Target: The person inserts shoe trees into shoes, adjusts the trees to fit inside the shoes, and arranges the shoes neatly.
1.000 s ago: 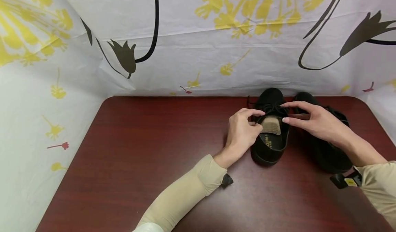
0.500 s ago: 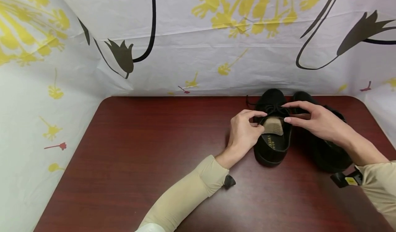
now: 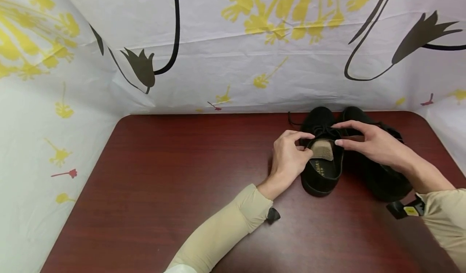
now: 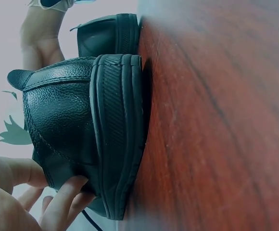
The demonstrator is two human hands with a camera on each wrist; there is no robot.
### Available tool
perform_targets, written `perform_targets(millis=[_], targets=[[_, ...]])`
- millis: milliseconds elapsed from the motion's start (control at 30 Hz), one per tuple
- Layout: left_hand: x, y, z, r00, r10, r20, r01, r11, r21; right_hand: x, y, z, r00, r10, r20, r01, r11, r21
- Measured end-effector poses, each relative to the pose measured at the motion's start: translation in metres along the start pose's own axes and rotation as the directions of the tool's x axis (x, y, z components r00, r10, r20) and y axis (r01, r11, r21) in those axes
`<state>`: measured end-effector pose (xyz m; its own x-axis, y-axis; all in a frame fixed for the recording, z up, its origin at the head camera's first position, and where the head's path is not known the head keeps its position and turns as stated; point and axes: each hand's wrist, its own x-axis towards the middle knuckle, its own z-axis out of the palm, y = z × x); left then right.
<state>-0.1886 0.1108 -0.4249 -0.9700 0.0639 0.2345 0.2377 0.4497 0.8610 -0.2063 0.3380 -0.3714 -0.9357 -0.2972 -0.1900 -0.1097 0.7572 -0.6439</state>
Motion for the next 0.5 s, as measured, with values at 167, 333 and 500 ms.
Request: perform_targets(millis=[167,333,500], targets=[[-0.0014,-0.0018,-0.0001,1.000,-0.014,0.015,0.015,0.999,-0.043,-0.0010,-0.0013,0.0018,0.999,0.041,0.016,-0.042,0.996,0.084],[-0.0012,-0.0036,0.0007,1.000,-0.021,0.020,0.022,0.998,-0.060,-0.0048,-0.0046,0.0027,0.997,0.083,-0.006,-0.081,0.987,0.136],[-0.0003,-0.0034,0.0002,0.999,-0.011,0.038,0.013,0.998,-0.061,-0.0094,-0.0077,0.0031,0.992,0.093,-0.090,-0.078,0.984,0.160]])
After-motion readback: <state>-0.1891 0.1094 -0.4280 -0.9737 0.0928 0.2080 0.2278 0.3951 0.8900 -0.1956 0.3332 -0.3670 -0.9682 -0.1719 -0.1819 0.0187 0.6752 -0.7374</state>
